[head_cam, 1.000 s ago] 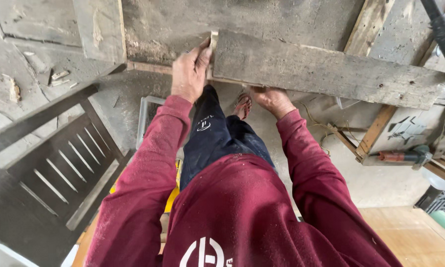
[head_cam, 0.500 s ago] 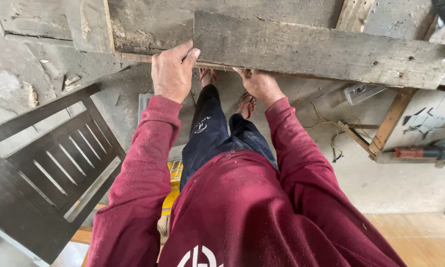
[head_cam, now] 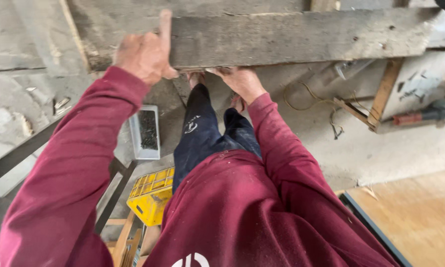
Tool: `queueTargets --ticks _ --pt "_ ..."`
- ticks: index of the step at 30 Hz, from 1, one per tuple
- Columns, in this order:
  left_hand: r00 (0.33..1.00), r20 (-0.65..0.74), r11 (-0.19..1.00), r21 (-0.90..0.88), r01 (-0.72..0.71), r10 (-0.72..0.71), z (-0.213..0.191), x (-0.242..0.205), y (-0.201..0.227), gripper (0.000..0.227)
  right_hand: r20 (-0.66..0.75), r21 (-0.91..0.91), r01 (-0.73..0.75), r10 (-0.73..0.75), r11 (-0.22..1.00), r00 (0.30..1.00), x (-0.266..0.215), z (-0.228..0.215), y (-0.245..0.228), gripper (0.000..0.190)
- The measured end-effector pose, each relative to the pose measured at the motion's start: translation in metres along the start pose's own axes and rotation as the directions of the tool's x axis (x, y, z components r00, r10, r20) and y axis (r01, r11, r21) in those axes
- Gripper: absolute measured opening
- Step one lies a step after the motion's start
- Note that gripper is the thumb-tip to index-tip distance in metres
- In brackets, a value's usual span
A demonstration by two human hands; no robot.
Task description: The person assembles a wooden pallet by hand, using a hammer to drive nails into wooden blocks and planks. They position the wood pieces on a concrete floor, align them, and secure them with nails from a nearby container.
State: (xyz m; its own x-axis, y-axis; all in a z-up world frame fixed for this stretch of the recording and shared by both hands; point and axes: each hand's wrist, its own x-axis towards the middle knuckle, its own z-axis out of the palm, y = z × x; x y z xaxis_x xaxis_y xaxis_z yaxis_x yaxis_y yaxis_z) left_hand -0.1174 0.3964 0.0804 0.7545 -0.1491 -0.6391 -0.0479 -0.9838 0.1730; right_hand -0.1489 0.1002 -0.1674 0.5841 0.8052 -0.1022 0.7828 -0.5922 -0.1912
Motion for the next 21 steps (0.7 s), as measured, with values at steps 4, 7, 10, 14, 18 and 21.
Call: queueTargets --ticks 4,7,10,14,18,21 --pt "0.996 -0.084 0.999 0.016 -0.03 0.031 0.006 0.0 -0.004 0.126 -0.051 -0.195 0.044 -0.055 0.98 0.997 0.002 0.01 0.001 0.06" --pt "0.993 -0.105 0.998 0.038 -0.051 0.054 0.007 -0.003 -0.004 0.127 -0.002 -0.147 0.049 -0.05 0.988 0.999 0.002 0.001 -0.005 0.058" --pt "0.994 0.083 0.997 -0.035 0.068 -0.064 -0.001 -0.003 0.0 0.122 -0.137 -0.283 0.039 -0.081 0.958 0.987 0.01 -0.016 -0.006 0.054" --pt "0.985 0.121 0.989 -0.069 0.13 -0.121 -0.003 -0.005 0.0 0.118 0.227 0.47 -0.497 0.444 0.73 0.867 0.018 -0.026 -0.014 0.067" --pt "0.996 -0.054 0.998 -0.026 0.063 -0.064 0.002 -0.005 -0.003 0.121 -0.012 0.312 -0.308 0.328 0.899 0.945 0.02 -0.031 -0.011 0.054" --pt "0.994 -0.026 0.993 -0.061 0.1 -0.102 0.01 -0.005 -0.006 0.123 -0.245 0.205 -0.195 0.243 0.959 0.939 0.018 -0.034 -0.011 0.049"
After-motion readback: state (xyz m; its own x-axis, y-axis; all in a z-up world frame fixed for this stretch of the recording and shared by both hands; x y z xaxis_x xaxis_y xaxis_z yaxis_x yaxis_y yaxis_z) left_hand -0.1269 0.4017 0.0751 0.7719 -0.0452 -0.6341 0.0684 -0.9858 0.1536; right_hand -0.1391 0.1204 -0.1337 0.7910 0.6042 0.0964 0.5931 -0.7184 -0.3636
